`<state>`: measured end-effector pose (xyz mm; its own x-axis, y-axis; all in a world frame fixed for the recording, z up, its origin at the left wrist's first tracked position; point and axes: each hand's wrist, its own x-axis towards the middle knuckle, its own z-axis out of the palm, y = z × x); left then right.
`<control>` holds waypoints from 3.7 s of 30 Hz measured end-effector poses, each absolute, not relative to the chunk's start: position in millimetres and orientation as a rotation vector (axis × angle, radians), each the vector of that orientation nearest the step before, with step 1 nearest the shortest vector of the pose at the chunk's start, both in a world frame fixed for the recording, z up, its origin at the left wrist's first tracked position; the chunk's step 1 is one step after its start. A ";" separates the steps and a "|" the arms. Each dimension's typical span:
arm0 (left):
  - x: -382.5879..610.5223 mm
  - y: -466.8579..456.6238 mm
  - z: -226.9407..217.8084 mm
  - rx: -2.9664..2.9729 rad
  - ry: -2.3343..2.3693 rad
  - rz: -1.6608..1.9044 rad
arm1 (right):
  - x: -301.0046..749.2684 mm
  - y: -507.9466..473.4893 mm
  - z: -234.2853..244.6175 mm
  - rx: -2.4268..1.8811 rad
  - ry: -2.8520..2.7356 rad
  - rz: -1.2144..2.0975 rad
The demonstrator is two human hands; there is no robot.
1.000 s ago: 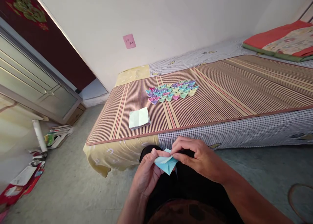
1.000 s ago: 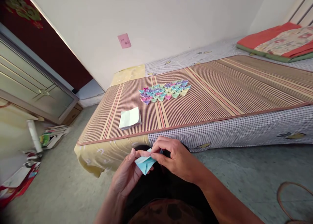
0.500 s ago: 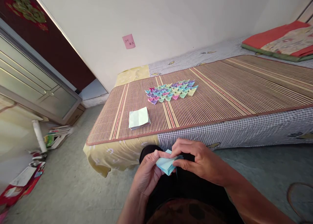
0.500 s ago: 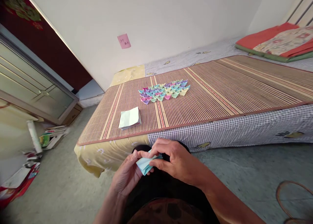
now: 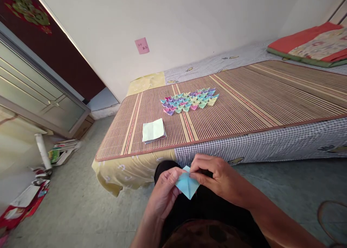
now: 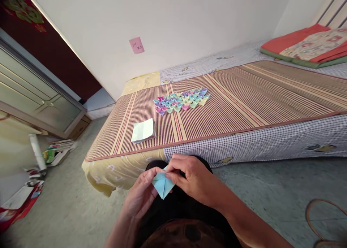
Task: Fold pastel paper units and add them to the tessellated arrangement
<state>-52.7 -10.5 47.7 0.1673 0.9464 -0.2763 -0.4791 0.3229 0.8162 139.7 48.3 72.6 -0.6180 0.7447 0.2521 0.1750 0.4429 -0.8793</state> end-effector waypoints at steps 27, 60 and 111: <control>-45.4 -17.0 53.2 0.931 1.288 1.168 | 136.2 44.9 68.6 -0.806 -1.867 1.245; -51.7 -15.7 57.9 1.267 1.210 0.998 | 136.5 42.4 64.9 -0.915 -1.744 1.432; -42.3 -19.3 53.6 1.097 1.308 1.128 | 131.8 37.8 62.3 -0.930 -1.750 1.324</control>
